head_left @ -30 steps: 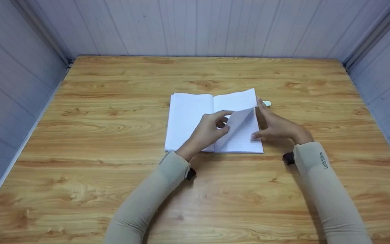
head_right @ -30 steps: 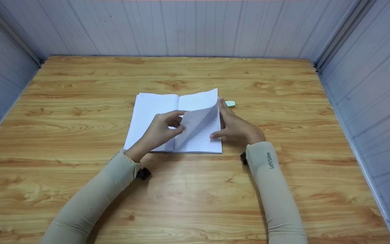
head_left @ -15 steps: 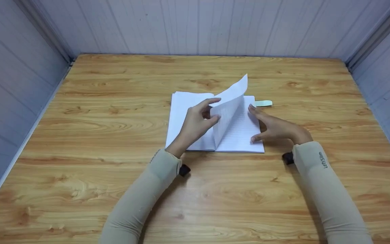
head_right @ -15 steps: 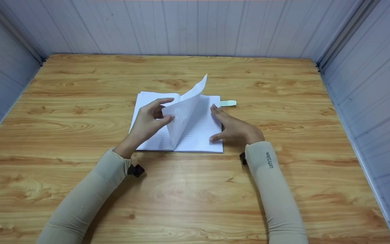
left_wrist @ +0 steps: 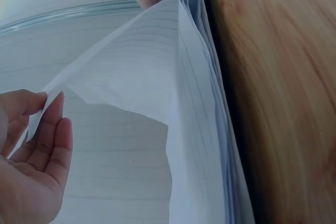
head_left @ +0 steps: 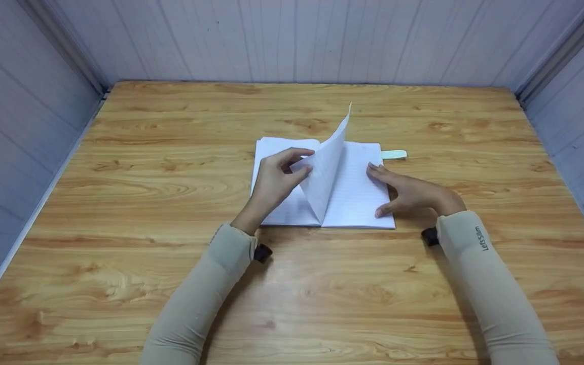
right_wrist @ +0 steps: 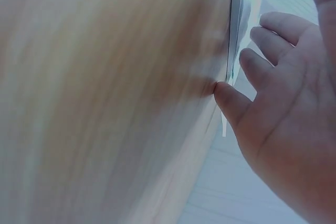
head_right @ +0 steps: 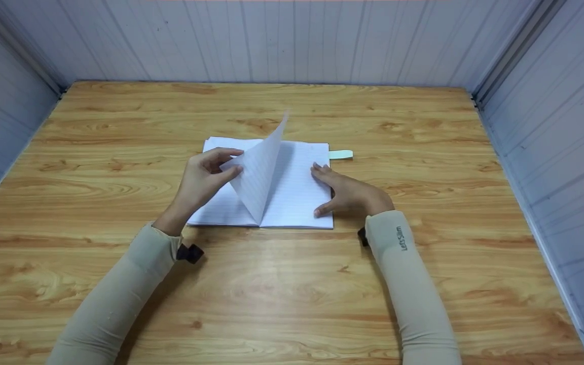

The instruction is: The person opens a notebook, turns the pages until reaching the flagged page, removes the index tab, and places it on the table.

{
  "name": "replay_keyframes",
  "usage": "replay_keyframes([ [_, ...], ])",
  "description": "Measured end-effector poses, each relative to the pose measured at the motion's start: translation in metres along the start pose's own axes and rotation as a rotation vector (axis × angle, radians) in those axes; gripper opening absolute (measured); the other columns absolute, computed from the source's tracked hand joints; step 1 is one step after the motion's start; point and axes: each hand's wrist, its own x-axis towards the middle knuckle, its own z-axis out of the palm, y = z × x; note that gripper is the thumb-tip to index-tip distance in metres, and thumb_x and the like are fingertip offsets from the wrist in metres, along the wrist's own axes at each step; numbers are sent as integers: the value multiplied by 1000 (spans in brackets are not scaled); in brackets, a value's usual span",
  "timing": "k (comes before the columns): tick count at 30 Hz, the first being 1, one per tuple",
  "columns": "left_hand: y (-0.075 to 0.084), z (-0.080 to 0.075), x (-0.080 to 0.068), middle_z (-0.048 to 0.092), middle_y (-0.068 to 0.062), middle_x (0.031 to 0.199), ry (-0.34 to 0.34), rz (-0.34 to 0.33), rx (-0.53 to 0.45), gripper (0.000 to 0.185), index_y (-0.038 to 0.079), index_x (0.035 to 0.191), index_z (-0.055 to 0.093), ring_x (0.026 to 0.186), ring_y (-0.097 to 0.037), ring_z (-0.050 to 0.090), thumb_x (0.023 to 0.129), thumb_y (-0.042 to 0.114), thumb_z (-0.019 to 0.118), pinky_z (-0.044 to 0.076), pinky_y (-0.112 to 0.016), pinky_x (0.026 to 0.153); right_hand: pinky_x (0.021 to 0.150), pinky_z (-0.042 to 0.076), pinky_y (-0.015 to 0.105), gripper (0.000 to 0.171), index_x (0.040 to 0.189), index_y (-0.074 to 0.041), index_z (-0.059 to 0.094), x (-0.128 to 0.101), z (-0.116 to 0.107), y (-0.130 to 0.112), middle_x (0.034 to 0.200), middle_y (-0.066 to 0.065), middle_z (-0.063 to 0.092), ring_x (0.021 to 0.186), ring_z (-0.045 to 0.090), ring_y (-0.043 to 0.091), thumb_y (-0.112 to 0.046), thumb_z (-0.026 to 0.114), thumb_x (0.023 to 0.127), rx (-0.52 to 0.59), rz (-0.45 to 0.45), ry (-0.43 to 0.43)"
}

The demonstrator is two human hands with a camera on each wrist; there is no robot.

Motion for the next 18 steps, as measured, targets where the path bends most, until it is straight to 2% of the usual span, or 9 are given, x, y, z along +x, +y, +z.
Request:
replay_keyframes([
  [3,-2,-3,-1,71,-6,97,2,-6,5,25,8,109,72,76,-9,56,85,4,69,46,-18,66,121,5,50,108,155,-16,3,0,0,0,163,2,-7,150,-8,23,-44,74,80,-12,12,-14],
  [10,-8,-11,-3,70,-9,96,-9,18,4,25,4,109,68,81,-13,62,85,3,70,48,-20,69,120,5,52,105,155,-10,6,0,2,-2,163,8,-5,150,-7,28,-39,75,81,-23,-15,-3],
  [18,-16,-21,-5,68,-11,106,-25,33,111,32,4,117,63,79,-19,65,85,1,68,51,-25,72,120,5,53,101,155,-15,10,-1,2,-2,163,1,-6,150,-8,26,-43,74,81,-39,35,-19],
])
